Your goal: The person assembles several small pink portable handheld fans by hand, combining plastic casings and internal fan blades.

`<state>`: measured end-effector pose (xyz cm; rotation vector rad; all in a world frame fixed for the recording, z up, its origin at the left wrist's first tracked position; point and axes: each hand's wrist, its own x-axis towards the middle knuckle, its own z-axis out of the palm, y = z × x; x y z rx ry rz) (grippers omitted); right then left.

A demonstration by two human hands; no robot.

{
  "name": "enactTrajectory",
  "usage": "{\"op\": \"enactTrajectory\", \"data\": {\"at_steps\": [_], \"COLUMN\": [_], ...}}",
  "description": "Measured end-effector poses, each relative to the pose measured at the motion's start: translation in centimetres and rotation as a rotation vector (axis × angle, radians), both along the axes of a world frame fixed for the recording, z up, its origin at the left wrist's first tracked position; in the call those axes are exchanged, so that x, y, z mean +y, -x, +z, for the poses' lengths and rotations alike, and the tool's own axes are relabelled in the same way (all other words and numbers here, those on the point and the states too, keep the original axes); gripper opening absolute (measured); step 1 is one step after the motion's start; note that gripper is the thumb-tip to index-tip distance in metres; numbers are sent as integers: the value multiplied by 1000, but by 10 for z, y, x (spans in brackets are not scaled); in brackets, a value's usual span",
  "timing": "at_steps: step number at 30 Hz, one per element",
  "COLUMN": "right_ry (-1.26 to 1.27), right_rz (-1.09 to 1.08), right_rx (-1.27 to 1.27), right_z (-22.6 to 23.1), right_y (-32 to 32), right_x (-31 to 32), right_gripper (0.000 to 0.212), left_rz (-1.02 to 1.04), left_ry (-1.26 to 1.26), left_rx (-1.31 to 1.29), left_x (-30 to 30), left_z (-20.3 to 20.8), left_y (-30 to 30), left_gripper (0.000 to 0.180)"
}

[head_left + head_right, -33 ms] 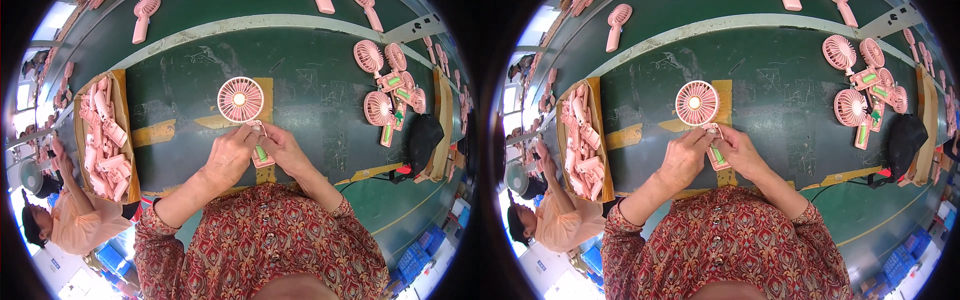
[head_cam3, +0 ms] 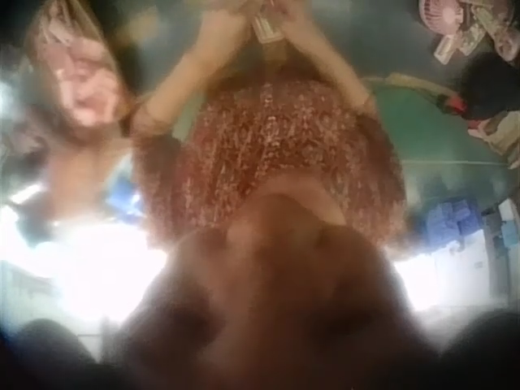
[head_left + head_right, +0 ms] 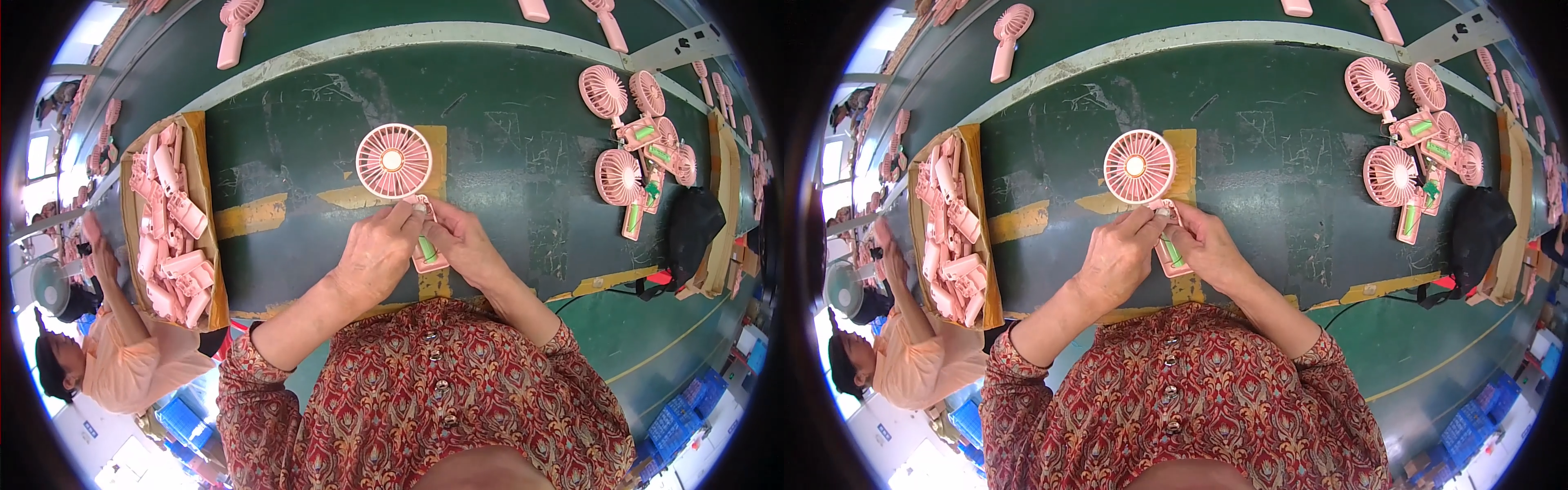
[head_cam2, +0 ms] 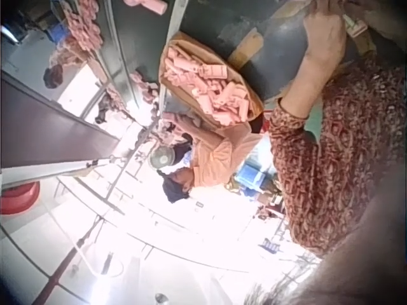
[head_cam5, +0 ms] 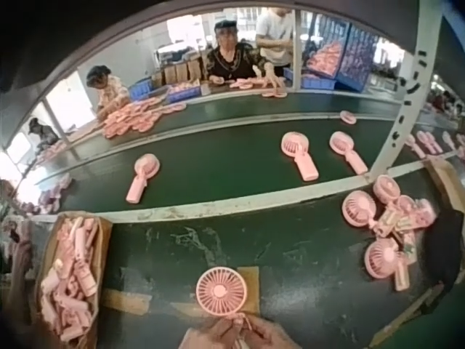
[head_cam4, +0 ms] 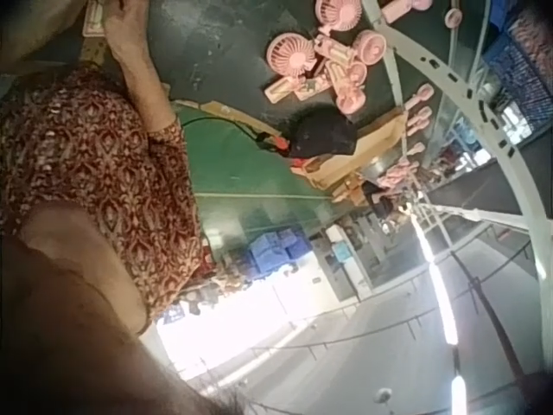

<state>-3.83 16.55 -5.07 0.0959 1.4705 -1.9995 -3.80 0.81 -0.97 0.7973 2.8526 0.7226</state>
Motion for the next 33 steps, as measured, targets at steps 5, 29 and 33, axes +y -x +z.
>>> {"op": "enactTrajectory", "data": {"at_steps": [5, 29, 33], "right_ry": [-11, -235, 98], "right_rz": [-14, 59, 53], "right_rx": [23, 194, -159], "right_z": [-2, -9, 0], "right_y": [0, 5, 15], "right_x": [1, 5, 7], "right_gripper": [32, 28, 30], "left_rz": [-35, 149, 168], "left_ry": [53, -168, -180], "left_rx": [-10, -118, -171], "left_x": [4, -3, -7], "left_z": [1, -1, -1], "left_y": [0, 2, 1], "left_gripper": [27, 28, 28]}}
